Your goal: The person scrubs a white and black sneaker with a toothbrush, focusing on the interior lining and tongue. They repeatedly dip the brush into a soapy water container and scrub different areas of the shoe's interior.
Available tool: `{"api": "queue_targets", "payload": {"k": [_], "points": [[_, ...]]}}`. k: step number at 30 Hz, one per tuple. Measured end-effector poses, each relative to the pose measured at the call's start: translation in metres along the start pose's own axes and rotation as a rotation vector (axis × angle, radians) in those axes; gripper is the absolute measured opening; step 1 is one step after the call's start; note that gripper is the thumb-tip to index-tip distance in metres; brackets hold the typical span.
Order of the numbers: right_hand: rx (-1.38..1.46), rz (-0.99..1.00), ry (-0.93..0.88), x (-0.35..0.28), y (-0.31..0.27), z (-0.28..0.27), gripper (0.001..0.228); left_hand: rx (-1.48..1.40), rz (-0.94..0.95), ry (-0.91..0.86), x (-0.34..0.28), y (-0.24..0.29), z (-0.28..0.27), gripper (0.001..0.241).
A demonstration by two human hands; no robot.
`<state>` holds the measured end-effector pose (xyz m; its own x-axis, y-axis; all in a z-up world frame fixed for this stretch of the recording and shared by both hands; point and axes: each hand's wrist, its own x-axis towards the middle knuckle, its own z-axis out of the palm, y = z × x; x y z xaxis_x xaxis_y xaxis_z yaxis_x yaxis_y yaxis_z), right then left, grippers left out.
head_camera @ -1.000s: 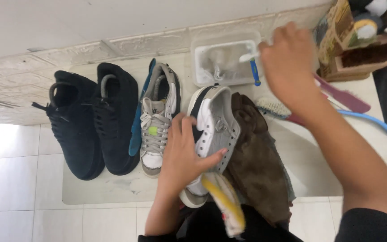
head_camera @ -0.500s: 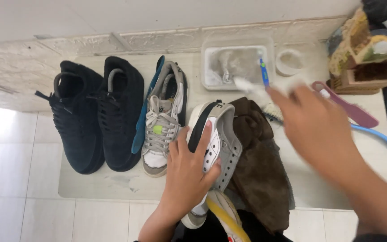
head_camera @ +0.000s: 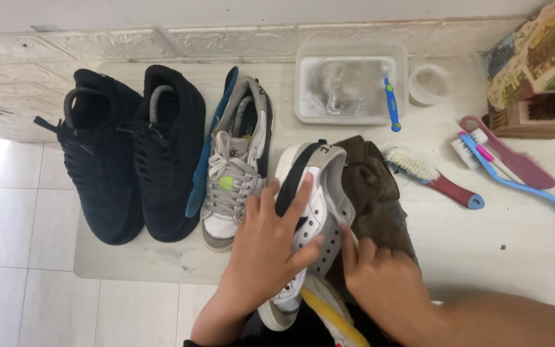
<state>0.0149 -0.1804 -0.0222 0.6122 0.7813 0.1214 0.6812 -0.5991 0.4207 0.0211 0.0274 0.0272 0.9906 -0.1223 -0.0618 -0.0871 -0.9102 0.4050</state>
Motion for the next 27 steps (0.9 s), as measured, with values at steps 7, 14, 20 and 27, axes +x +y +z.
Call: {"api": "queue_targets", "payload": {"k": [7,14,20,27], "points": [[0.127,-0.055,-0.102,0.008,-0.009,0.019,0.056,-0.123,-0.001,0.097,-0.003,-0.005,0.015,0.068],[0.111,-0.06,-0.081,0.014,-0.012,0.034,0.055,-0.357,0.021,-0.039,0.003,-0.003,0.009,0.073],[0.093,-0.067,-0.163,0.021,-0.012,0.028,0.054,-0.362,0.016,-0.072,0.003,-0.007,0.01,0.068],[0.217,-0.054,-0.099,0.008,-0.017,0.026,0.051,-0.375,0.015,-0.088,0.002,-0.006,0.01,0.064]]}}
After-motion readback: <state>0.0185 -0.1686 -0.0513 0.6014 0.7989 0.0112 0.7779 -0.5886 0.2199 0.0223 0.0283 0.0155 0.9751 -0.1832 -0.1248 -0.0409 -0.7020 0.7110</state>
